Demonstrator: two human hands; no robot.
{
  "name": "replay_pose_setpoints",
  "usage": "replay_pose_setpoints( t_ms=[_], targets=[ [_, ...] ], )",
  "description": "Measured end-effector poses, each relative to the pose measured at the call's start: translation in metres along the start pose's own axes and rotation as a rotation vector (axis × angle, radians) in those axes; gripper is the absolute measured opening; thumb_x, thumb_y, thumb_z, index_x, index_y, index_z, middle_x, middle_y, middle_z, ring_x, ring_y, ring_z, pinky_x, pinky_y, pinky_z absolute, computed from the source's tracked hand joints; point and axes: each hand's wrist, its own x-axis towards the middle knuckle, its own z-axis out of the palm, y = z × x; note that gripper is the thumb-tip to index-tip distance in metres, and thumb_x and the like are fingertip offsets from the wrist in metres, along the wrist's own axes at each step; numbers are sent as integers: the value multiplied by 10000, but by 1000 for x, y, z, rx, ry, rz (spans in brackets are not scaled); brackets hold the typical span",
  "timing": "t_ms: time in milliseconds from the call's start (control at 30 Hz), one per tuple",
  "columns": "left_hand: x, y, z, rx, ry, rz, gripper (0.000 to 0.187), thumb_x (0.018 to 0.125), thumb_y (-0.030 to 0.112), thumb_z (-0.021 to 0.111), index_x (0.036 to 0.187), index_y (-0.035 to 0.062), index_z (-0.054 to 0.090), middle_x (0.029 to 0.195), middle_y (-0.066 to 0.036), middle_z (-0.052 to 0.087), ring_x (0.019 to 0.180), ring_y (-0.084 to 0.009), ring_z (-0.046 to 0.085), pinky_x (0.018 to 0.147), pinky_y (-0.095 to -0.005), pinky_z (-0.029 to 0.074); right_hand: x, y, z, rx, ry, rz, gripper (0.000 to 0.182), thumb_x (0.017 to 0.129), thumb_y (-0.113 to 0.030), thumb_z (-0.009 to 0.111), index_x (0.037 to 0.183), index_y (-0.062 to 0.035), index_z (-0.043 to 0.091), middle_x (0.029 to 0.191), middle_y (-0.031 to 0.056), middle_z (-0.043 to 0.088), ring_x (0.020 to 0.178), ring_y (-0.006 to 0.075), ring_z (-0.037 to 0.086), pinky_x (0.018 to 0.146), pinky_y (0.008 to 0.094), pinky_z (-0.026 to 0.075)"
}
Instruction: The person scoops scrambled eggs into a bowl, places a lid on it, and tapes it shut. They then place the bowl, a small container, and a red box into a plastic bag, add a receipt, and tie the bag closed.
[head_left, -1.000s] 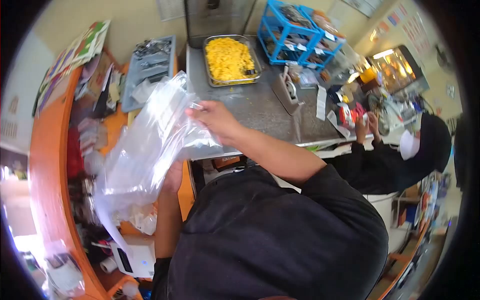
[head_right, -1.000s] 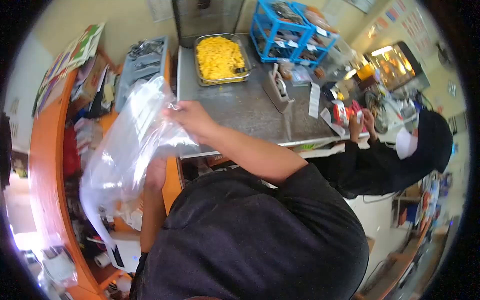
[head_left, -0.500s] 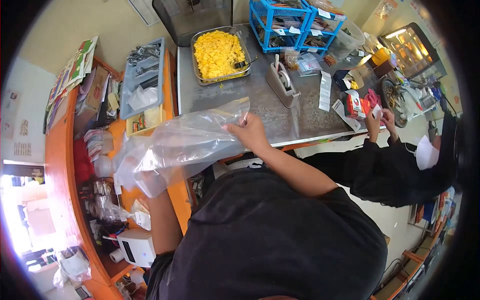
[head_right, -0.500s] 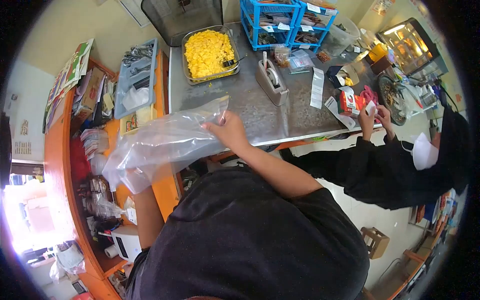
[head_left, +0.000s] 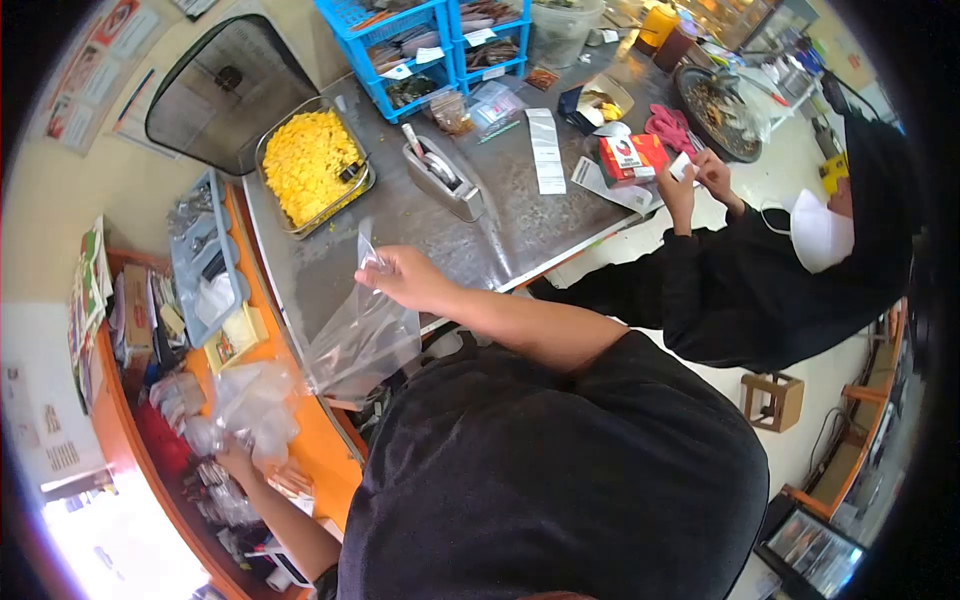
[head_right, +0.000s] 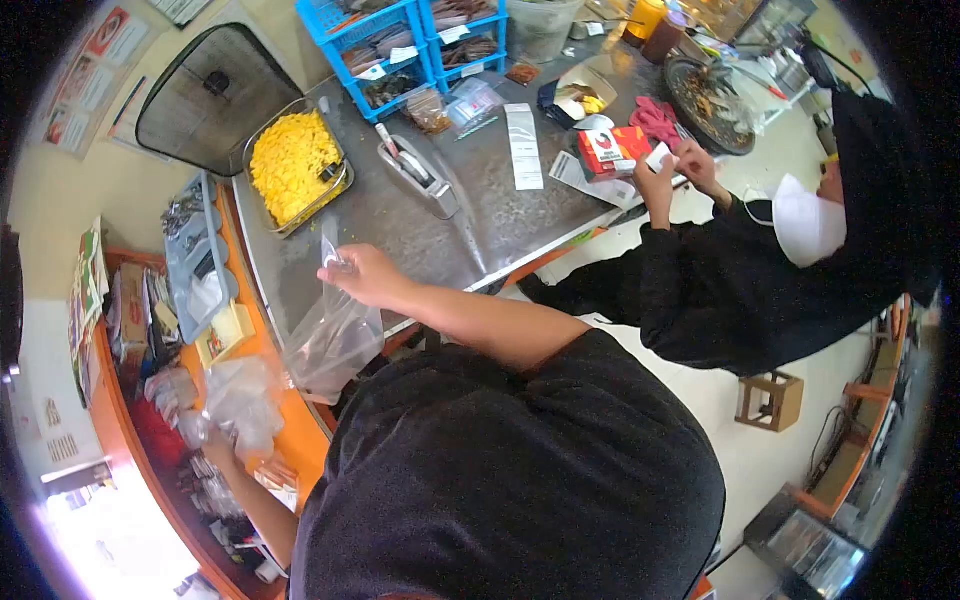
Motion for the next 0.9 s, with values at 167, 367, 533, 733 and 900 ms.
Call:
replay_pose_setpoints(
  t_ms=[167, 367, 533, 733, 900],
  targets=[
    [65, -34, -21, 98, 257, 8, 437, 993, 251, 618, 1322, -27, 550, 1199, -161, 652, 960, -271, 694, 760, -360, 597, -4, -32, 12, 252, -147, 227, 366, 1018, -361, 644, 1113, -15, 714, 911, -18, 684, 858, 58, 560, 744, 270, 469],
    [-15, 8, 127, -471, -449, -8, 529, 957, 279, 666, 1369, -14, 513, 1294, -180, 602, 1058, -289, 646, 857, -385, 549, -22, -112, 86, 593, -552, 88, 362, 1035, -415, 589, 1183, -104, 701, 870, -51, 603, 706, 37, 502, 573, 239, 409],
    [-104, 91, 224, -879, -1240, -63, 659, 926, 383, 681, 1449, 45, 466, 1417, -166, 531, 1252, -332, 527, 1035, -477, 430, -14, -135, 111, 994, -526, 104, 281, 1028, -323, 612, 1174, -93, 677, 938, -10, 643, 717, 77, 537, 614, 260, 442],
    [-112, 150, 230, -1044, -1182, 100, 681, 920, 353, 728, 1480, 90, 445, 1388, -145, 578, 1298, -320, 551, 1091, -532, 437, -16, -140, -4, 955, 66, 155, 285, 1026, -305, 615, 1192, -83, 680, 937, 2, 677, 772, 91, 636, 663, 274, 518],
    [-108, 169, 225, -725, -1187, 225, 256, 917, 70, 722, 1140, 56, 598, 1029, -58, 699, 888, -174, 685, 814, -366, 567, -33, -60, -88, 369, 203, 313, 306, 1019, -357, 622, 1124, -88, 723, 799, -51, 610, 654, 74, 568, 578, 288, 433]
  ],
)
